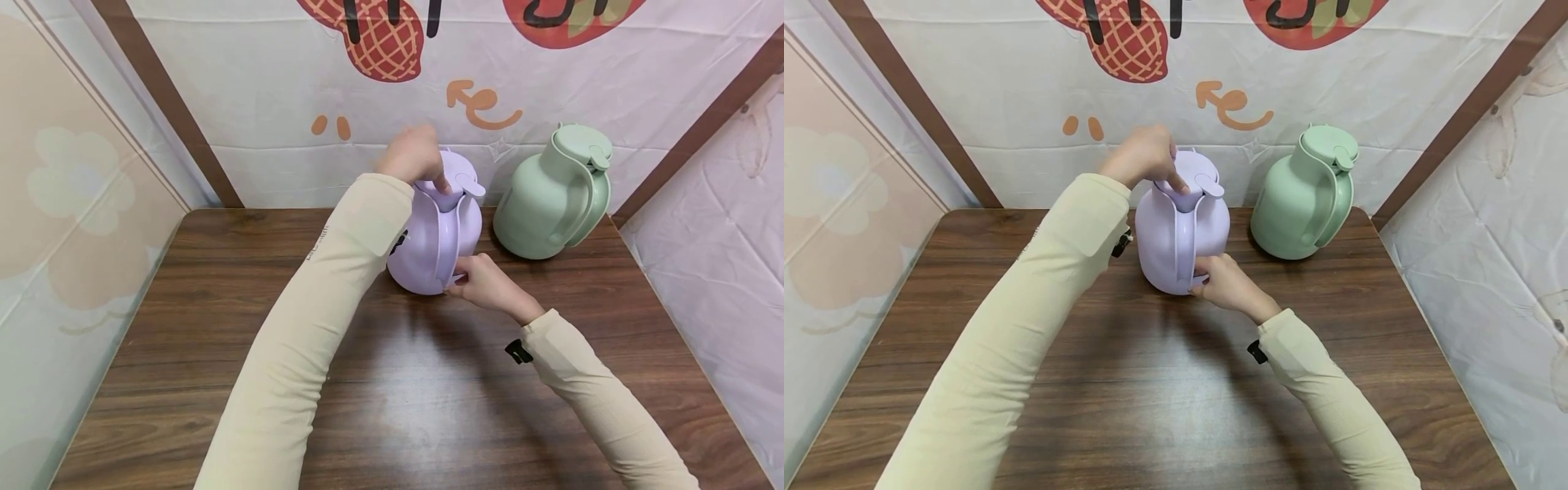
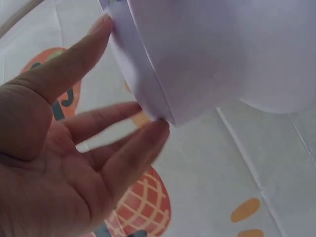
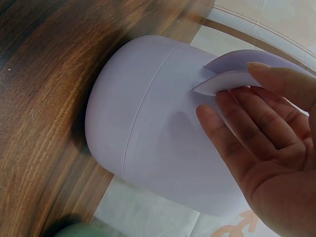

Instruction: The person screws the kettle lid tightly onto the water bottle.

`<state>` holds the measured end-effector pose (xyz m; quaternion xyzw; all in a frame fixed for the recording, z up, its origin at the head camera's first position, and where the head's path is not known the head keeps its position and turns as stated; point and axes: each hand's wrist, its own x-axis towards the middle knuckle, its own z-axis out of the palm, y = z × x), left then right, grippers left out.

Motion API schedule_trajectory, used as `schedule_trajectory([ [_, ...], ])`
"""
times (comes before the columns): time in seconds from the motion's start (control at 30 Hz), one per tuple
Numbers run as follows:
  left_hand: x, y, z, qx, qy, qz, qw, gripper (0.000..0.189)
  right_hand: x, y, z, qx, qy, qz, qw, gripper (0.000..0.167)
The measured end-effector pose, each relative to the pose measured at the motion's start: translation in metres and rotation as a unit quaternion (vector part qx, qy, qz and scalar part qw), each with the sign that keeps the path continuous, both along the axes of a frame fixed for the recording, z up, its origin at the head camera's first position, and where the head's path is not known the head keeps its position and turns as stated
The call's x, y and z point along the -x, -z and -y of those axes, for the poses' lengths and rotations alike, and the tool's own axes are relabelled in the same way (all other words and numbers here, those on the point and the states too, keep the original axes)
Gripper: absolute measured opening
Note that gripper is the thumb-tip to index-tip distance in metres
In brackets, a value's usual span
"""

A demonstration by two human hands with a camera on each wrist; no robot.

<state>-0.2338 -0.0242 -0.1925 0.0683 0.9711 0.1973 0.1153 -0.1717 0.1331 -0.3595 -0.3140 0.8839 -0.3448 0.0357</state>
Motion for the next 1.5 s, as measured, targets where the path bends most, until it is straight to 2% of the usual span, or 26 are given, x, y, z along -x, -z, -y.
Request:
schedule_trajectory([
  [0.13, -0.0023, 0.0016, -0.0059, 0.004, -0.025, -0.016, 0.9995, 0.054, 0.0000, 0.0005, 0.0001, -0.003, 0.000, -0.006, 1.0000, 0.011],
  [0.3, -0.0006, 0.0031, -0.0109, 0.021, -0.044, -0.014, 0.9987, 0.056, 0.0003, 0.0010, 0.0001, -0.004, -0.001, -0.013, 0.9999, 0.011],
  [1.17, -0.0012, 0.0030, -0.0025, 0.020, -0.018, -0.013, 0.9996, 0.056, -0.0003, 0.0016, 0.0008, -0.001, -0.003, -0.012, 0.9999, 0.012],
  [1.5, -0.0024, -0.0018, -0.0044, 0.034, 0.004, -0.004, 0.9994, 0.049, -0.0002, -0.0001, -0.0006, -0.003, -0.005, -0.013, 0.9999, 0.010],
])
